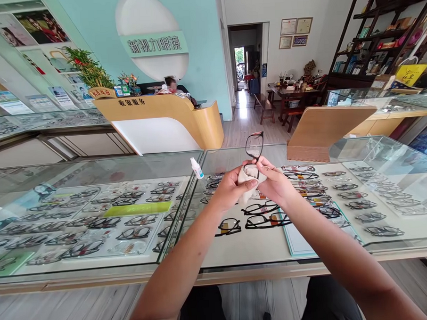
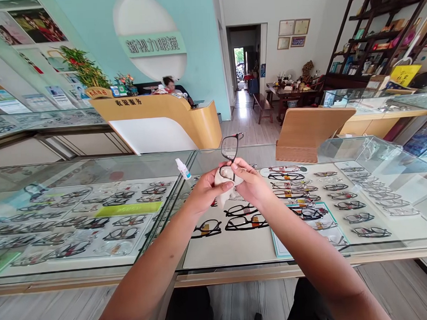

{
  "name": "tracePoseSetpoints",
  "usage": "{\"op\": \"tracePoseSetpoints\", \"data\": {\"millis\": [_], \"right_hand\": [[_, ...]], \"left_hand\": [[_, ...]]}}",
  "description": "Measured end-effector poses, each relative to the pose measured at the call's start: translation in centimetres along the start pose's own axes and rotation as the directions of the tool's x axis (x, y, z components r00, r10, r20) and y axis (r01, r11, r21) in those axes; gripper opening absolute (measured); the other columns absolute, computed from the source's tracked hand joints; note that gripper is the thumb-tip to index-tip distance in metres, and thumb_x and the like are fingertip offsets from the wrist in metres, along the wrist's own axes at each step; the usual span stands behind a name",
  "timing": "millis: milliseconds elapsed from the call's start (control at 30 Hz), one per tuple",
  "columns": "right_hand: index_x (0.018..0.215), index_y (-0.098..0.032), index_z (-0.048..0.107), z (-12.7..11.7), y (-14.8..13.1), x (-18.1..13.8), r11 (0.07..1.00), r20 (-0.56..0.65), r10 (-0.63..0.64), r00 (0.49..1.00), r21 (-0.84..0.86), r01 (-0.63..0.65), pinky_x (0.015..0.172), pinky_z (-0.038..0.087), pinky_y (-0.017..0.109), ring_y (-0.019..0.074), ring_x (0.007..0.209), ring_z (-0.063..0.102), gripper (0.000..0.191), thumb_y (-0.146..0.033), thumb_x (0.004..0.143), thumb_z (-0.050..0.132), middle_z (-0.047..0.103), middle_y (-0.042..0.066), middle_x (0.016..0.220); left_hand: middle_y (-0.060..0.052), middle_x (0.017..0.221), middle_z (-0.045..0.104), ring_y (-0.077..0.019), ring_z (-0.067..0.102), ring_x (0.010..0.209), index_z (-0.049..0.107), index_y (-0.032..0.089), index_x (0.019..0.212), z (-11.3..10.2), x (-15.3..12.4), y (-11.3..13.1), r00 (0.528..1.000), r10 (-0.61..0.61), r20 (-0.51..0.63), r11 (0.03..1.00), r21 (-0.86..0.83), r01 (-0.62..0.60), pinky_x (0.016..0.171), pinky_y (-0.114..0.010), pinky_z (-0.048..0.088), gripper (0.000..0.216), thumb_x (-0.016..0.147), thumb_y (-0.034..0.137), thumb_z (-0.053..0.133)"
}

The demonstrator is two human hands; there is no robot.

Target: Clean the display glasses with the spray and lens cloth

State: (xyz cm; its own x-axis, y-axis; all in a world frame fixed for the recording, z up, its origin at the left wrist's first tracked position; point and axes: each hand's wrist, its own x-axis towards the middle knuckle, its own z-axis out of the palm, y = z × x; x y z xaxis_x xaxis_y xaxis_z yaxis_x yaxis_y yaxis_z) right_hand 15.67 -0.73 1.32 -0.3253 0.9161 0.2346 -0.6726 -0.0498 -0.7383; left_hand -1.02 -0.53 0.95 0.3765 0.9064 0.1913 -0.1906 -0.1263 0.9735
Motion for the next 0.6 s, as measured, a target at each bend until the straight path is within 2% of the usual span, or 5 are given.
{"op": "tracePoseSetpoints", "data": {"millis": [200, 333, 433, 600], "right_hand": [[0.091, -0.029, 0.068, 0.3, 0.2, -0.1, 1.000, 0.010, 0.020, 1.000, 0.015, -0.020, 0.088, 0.056, 0.035, 0.0209, 0.100, 0.069, 0.025, -0.041, 0.086, 0.089, 0.078, 0.001, 0.117], [0.091, -0.029, 0.067, 0.9, 0.5, -0.4, 0.997, 0.010, -0.041, 0.999, -0.067, 0.041, 0.089, 0.056, 0.036, 0.0236, 0.108, 0.071, 0.028, -0.045, 0.085, 0.090, 0.078, 0.002, 0.125], [0.087, -0.030, 0.066, 1.3, 0.8, -0.6, 0.989, -0.006, -0.076, 0.997, -0.128, 0.074, 0.087, 0.054, 0.036, 0.0249, 0.111, 0.072, 0.030, -0.049, 0.085, 0.090, 0.079, 0.001, 0.124], [0.087, -0.030, 0.072, 1.9, 1.2, -0.9, 0.985, -0.014, -0.103, 0.995, -0.137, 0.100, 0.088, 0.054, 0.035, 0.0244, 0.109, 0.072, 0.026, -0.051, 0.087, 0.088, 0.081, 0.001, 0.119]], "left_hand": [[-0.006, 0.105, 0.074, -0.0196, 0.064, 0.091, 0.075, 0.019, 0.122, 0.9, -0.5, 0.2, 0.993, 0.114, -0.031, 0.990, 0.083, -0.111, 0.081, -0.029, 0.051, 0.057, 0.081, 0.054, 0.092], [-0.004, 0.098, 0.072, -0.0170, 0.061, 0.084, 0.073, 0.020, 0.118, 1.0, -0.5, -0.2, 0.977, 0.181, -0.116, 0.977, 0.133, -0.165, 0.076, -0.027, 0.049, 0.055, 0.085, 0.062, 0.086], [-0.002, 0.089, 0.070, -0.0156, 0.058, 0.079, 0.075, 0.019, 0.110, 0.9, -0.2, -0.8, 0.960, 0.206, -0.189, 0.972, 0.156, -0.177, 0.074, -0.027, 0.048, 0.054, 0.085, 0.066, 0.084], [0.000, 0.083, 0.069, -0.0136, 0.056, 0.073, 0.077, 0.019, 0.105, 0.8, 0.1, -1.3, 0.938, 0.186, -0.293, 0.982, 0.081, -0.170, 0.070, -0.026, 0.048, 0.059, 0.080, 0.072, 0.085]]}}
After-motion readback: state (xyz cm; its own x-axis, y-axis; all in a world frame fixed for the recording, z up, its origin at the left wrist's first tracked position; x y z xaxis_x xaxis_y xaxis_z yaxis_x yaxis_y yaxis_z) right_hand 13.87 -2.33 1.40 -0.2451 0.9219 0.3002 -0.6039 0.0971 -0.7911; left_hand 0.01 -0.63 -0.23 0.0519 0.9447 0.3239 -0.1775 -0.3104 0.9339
